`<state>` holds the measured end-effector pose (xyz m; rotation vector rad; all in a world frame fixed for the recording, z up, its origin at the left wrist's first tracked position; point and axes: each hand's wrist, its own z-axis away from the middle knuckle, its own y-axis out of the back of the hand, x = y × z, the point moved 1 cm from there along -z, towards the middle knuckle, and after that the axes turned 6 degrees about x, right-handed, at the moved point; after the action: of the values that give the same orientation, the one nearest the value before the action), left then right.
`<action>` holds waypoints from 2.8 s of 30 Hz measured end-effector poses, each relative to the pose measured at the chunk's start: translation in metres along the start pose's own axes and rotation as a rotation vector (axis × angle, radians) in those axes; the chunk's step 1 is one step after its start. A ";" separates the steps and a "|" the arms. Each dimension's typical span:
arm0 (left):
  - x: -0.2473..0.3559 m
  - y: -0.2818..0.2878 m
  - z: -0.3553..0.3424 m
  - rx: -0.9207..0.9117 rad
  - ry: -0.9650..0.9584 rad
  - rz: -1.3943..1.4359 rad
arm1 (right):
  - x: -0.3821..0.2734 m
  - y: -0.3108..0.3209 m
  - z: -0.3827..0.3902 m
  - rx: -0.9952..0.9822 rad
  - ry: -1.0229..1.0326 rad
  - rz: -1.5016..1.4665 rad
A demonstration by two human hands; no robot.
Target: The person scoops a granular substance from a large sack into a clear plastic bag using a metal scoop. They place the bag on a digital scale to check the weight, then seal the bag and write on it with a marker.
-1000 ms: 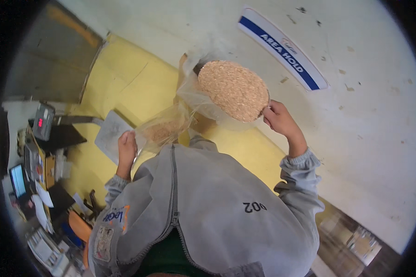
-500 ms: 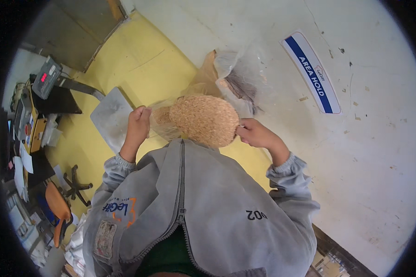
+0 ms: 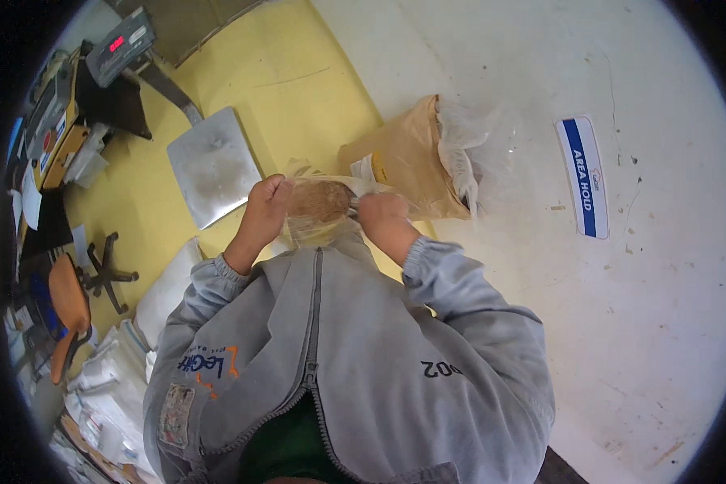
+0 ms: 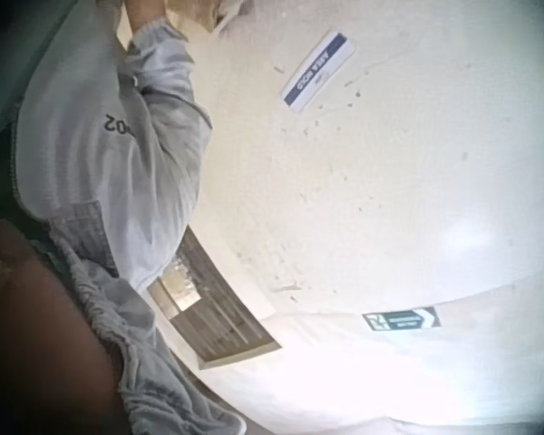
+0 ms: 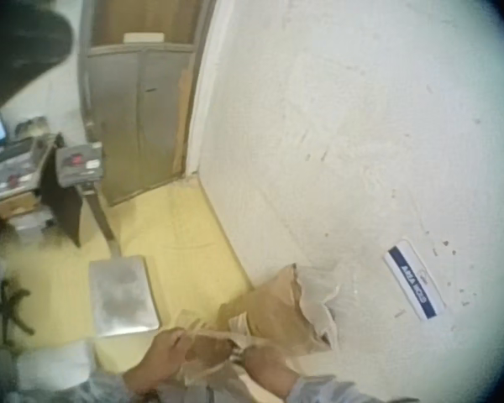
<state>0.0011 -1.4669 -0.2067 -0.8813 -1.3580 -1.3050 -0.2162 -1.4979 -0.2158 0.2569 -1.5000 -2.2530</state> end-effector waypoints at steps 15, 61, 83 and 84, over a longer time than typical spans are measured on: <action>-0.021 0.095 0.027 0.202 0.225 -0.003 | 0.022 0.037 0.013 0.085 0.024 -0.669; -0.366 0.454 -0.145 0.325 0.453 -0.746 | -0.370 -0.076 -0.449 0.186 0.086 -0.832; -0.445 0.226 0.185 -0.219 0.721 -0.137 | -0.208 -0.030 -0.234 0.268 0.301 -0.829; -0.440 0.210 0.196 -0.251 0.788 -0.074 | -0.190 -0.030 -0.222 0.328 0.311 -0.785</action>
<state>0.2653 -1.1842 -0.5622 -0.3885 -0.6186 -1.6633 0.0299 -1.5902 -0.3463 1.4386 -1.7775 -2.3033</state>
